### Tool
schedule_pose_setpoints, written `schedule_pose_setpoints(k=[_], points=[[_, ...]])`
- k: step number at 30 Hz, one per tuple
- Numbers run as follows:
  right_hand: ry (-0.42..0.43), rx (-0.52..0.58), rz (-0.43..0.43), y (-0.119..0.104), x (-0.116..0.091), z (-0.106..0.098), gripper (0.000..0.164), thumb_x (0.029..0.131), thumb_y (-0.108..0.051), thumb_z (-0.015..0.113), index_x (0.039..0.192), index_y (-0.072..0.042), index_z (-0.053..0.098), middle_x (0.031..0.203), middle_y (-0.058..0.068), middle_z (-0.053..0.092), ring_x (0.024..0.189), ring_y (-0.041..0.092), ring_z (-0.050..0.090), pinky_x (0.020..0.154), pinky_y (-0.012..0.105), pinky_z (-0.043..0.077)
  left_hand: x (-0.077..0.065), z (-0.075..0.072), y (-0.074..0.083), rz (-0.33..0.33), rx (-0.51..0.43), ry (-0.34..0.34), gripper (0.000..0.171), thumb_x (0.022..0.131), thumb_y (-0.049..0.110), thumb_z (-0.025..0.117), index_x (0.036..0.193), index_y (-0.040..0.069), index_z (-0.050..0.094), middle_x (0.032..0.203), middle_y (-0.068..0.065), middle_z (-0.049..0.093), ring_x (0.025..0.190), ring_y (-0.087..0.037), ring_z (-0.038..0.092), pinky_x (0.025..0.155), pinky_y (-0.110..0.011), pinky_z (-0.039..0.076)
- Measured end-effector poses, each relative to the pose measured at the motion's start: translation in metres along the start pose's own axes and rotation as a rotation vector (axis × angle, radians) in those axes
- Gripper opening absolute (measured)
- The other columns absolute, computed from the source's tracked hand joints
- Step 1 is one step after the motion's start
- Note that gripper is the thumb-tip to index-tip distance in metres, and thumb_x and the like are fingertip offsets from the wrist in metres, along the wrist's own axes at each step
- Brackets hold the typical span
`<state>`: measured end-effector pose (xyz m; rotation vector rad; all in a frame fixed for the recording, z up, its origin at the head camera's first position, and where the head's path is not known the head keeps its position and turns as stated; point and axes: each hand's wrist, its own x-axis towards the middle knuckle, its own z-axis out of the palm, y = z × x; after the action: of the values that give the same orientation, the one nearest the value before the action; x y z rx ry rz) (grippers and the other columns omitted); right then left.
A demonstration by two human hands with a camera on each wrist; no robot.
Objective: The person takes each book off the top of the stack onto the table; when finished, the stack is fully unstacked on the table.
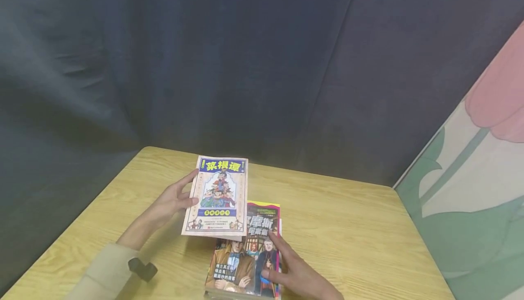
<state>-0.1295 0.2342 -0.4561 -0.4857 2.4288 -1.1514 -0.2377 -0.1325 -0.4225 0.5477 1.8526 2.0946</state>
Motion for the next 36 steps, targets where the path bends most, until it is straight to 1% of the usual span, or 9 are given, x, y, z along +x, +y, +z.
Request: schedule_pose_setpoints(k=[2, 7, 11, 14, 20, 26, 30, 34, 36], points=[[-0.004, 0.01, 0.007, 0.001, -0.001, 0.0, 0.081, 0.096, -0.039, 0.058, 0.156, -0.028, 0.005, 0.16, 0.02, 0.003, 0.14, 0.051, 0.008, 0.1, 0.074, 0.024, 0.002, -0.002, -0.003, -0.005, 0.002, 0.033, 0.08, 0.094, -0.005, 0.053, 0.156, 0.016, 0.007, 0.142, -0.031, 0.04, 0.093, -0.031, 0.068, 0.067, -0.042, 0.059], [-0.002, 0.02, 0.009, 0.002, -0.001, 0.002, 0.08, 0.096, -0.039, 0.057, 0.156, -0.03, 0.004, 0.16, 0.02, 0.003, 0.14, 0.052, 0.008, 0.1, 0.075, 0.024, 0.012, -0.013, -0.008, -0.03, 0.01, 0.128, 0.08, 0.093, -0.006, 0.053, 0.156, 0.019, 0.01, 0.146, -0.025, 0.035, 0.09, -0.028, 0.069, 0.069, -0.044, 0.059], [0.011, 0.013, -0.006, 0.001, 0.0, 0.004, 0.079, 0.096, -0.038, 0.057, 0.156, -0.029, 0.006, 0.16, 0.02, 0.005, 0.14, 0.051, 0.01, 0.101, 0.074, 0.024, 0.021, -0.023, -0.007, -0.029, 0.006, 0.185, 0.08, 0.094, -0.005, 0.052, 0.156, 0.019, 0.008, 0.152, -0.019, 0.026, 0.091, -0.022, 0.069, 0.072, -0.041, 0.059], [0.016, 0.014, 0.0, 0.001, 0.0, 0.006, 0.079, 0.096, -0.039, 0.058, 0.156, -0.029, 0.008, 0.159, 0.02, 0.008, 0.14, 0.051, 0.013, 0.102, 0.073, 0.024, 0.027, -0.03, -0.005, -0.028, 0.015, 0.21, 0.079, 0.095, -0.005, 0.05, 0.156, 0.018, 0.005, 0.155, -0.016, 0.018, 0.09, -0.018, 0.068, 0.072, -0.039, 0.059], [0.025, 0.001, 0.011, 0.0, 0.002, 0.008, 0.078, 0.095, -0.041, 0.058, 0.156, -0.03, 0.01, 0.159, 0.021, 0.013, 0.138, 0.051, 0.017, 0.1, 0.073, 0.026, 0.044, -0.045, 0.005, -0.04, 0.063, 0.258, 0.078, 0.095, -0.004, 0.048, 0.156, 0.017, 0.007, 0.156, -0.013, 0.015, 0.087, -0.016, 0.065, 0.073, -0.037, 0.058], [0.018, 0.011, 0.033, 0.0, 0.0, 0.007, 0.078, 0.095, -0.042, 0.058, 0.156, -0.03, 0.01, 0.158, 0.021, 0.013, 0.138, 0.052, 0.017, 0.1, 0.074, 0.025, 0.063, -0.062, 0.01, -0.078, 0.032, 0.34, 0.073, 0.096, -0.003, 0.046, 0.156, 0.02, 0.012, 0.158, -0.009, 0.015, 0.087, -0.012, 0.061, 0.068, -0.027, 0.055], [0.019, 0.024, 0.058, 0.0, 0.0, 0.005, 0.078, 0.095, -0.043, 0.057, 0.155, -0.032, 0.009, 0.159, 0.02, 0.012, 0.138, 0.053, 0.015, 0.099, 0.076, 0.024, 0.075, -0.067, 0.009, -0.102, 0.016, 0.385, 0.068, 0.097, 0.0, 0.046, 0.155, 0.021, 0.017, 0.158, -0.005, 0.019, 0.086, -0.01, 0.058, 0.064, -0.023, 0.052], [0.02, 0.029, 0.064, 0.0, -0.001, 0.005, 0.078, 0.095, -0.043, 0.058, 0.155, -0.034, 0.01, 0.158, 0.021, 0.013, 0.138, 0.053, 0.016, 0.098, 0.076, 0.024, 0.087, -0.069, 0.004, -0.128, -0.006, 0.39, 0.067, 0.096, -0.001, 0.047, 0.155, 0.02, 0.021, 0.158, -0.005, 0.022, 0.083, -0.009, 0.059, 0.066, -0.024, 0.052], [0.017, 0.036, 0.062, 0.001, -0.002, 0.004, 0.078, 0.095, -0.043, 0.058, 0.155, -0.033, 0.01, 0.158, 0.022, 0.014, 0.138, 0.053, 0.017, 0.098, 0.076, 0.024, 0.091, -0.07, 0.001, -0.145, -0.003, 0.382, 0.066, 0.096, -0.001, 0.047, 0.154, 0.019, 0.022, 0.158, -0.006, 0.021, 0.084, -0.01, 0.06, 0.07, -0.027, 0.054]])
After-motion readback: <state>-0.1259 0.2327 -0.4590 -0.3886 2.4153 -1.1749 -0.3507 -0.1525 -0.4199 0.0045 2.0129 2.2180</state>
